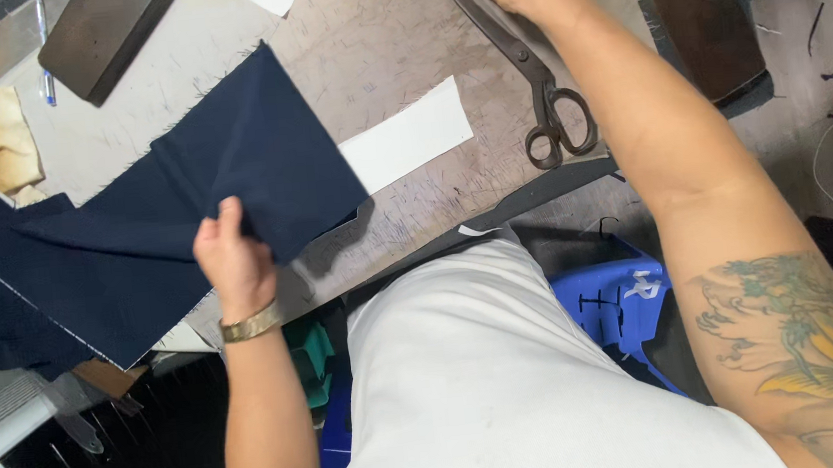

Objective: The person cuts sections of dark blue fabric and white lining material using shears, then marks the lining with a ruler and chalk before cutting it and brushing the workspace.

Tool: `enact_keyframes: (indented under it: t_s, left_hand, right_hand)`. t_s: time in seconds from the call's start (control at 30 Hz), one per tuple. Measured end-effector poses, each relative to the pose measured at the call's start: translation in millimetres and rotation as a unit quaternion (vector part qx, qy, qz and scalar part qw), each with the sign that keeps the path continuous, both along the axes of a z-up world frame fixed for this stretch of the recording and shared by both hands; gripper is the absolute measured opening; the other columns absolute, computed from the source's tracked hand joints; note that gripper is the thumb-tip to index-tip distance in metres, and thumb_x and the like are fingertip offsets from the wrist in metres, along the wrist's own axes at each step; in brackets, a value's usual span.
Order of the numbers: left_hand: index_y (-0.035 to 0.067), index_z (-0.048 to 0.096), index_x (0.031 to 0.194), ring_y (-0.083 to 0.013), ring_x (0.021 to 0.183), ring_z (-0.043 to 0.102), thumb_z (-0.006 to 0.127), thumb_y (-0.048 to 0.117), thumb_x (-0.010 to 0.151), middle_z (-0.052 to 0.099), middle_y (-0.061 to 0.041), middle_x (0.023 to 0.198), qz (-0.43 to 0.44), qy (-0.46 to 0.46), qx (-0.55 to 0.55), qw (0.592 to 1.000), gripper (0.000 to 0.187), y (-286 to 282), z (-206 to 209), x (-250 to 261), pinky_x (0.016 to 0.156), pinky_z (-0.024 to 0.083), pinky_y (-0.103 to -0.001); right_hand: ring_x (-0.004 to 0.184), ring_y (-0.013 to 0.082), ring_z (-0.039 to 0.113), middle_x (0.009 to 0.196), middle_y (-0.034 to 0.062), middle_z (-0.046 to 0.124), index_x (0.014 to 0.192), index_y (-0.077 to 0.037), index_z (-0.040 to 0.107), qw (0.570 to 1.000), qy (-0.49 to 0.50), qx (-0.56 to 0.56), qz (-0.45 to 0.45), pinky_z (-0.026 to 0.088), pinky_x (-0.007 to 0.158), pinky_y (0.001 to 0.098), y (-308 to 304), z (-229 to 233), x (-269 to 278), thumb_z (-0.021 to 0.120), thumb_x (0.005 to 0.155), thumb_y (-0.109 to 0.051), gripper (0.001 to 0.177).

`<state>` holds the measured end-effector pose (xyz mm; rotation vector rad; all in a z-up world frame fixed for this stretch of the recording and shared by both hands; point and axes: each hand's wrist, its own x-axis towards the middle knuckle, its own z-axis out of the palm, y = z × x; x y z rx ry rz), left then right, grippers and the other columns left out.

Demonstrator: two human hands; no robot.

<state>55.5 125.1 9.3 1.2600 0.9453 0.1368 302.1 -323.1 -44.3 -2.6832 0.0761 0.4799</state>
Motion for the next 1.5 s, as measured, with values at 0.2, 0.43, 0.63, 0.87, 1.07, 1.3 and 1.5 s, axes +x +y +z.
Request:
enact_keyframes:
  t_s: [0.2,0.43,0.63,0.87,1.07,1.3,1.5]
  left_hand:
    - [0.021,0.028,0.076,-0.0093,0.075,0.027,0.077,0.013,0.106,0.030,0.008,0.083,0.083,0.076,0.407,0.907,0.057,249.2,-10.7,-90.0,0.060,0.022,-0.036]
    - [-0.010,0.045,0.143,-0.0544,0.128,0.049,0.060,-0.006,0.094,0.049,-0.037,0.140,-0.001,0.015,0.704,0.710,0.052,130.9,94.5,-42.6,0.108,0.038,-0.059]
    - [0.002,0.053,0.141,-0.0267,0.104,0.071,0.064,0.006,0.099,0.068,-0.021,0.119,-0.129,-0.187,0.223,0.948,0.044,-57.6,62.3,14.0,0.083,0.060,-0.035]
    - [-0.002,0.042,0.136,-0.0223,0.054,0.071,0.057,0.013,0.104,0.069,-0.016,0.076,-0.104,-0.212,-0.118,0.965,0.038,-122.3,66.7,65.2,0.047,0.061,-0.030]
    - [0.007,0.054,0.120,-0.0172,0.064,0.069,0.055,0.031,0.101,0.069,-0.009,0.084,-0.413,-0.049,-0.034,0.909,0.030,-147.1,90.9,75.5,0.050,0.051,-0.026]
    - [0.013,0.053,0.116,-0.0136,0.069,0.073,0.047,0.034,0.102,0.073,-0.003,0.104,-0.534,0.008,0.039,0.845,0.026,-201.5,44.6,83.0,0.044,0.046,-0.024]
    - [0.012,0.055,0.112,-0.0144,0.065,0.071,0.048,0.028,0.105,0.073,-0.005,0.099,-0.551,0.021,0.064,0.832,0.019,-204.0,36.4,80.9,0.041,0.049,-0.025]
  right_hand:
    - [0.088,0.0296,0.060,0.103,0.0077,0.068,0.107,-0.015,0.068,0.995,0.070,-0.023,-0.063,0.043,0.074,0.0459,-12.5,-44.6,21.1,0.080,0.095,-0.068,0.055]
    - [0.067,0.0231,0.051,0.072,0.0059,0.053,0.082,-0.007,0.074,0.998,0.009,0.050,0.022,0.045,0.062,0.0476,17.5,69.5,6.2,0.082,0.101,-0.030,0.031]
    - [0.075,0.0086,0.053,0.076,-0.0011,0.062,0.101,-0.012,0.077,0.930,-0.048,0.361,-0.058,0.042,0.065,0.0250,85.5,81.5,-125.3,0.076,0.106,-0.025,0.013]
    - [0.078,0.0213,0.064,0.084,0.0114,0.073,0.107,-0.008,0.080,0.935,0.014,0.351,-0.042,0.052,0.070,0.0326,82.4,122.0,-202.8,0.076,0.100,-0.017,0.012]
    - [0.104,0.0416,0.051,0.121,0.0208,0.062,0.121,0.001,0.073,0.970,-0.224,-0.091,-0.041,0.049,0.088,0.0489,-87.6,71.0,-209.7,0.079,0.101,-0.013,0.026]
    - [0.105,0.0372,0.053,0.122,0.0150,0.065,0.124,0.000,0.070,0.969,-0.217,-0.110,-0.034,0.054,0.080,0.0472,-98.9,52.0,-214.6,0.082,0.097,-0.015,0.033]
    - [0.105,0.0376,0.049,0.118,0.0150,0.060,0.130,-0.001,0.068,0.974,-0.207,-0.067,-0.067,0.054,0.079,0.0504,-96.3,54.1,-201.6,0.087,0.092,-0.013,0.043]
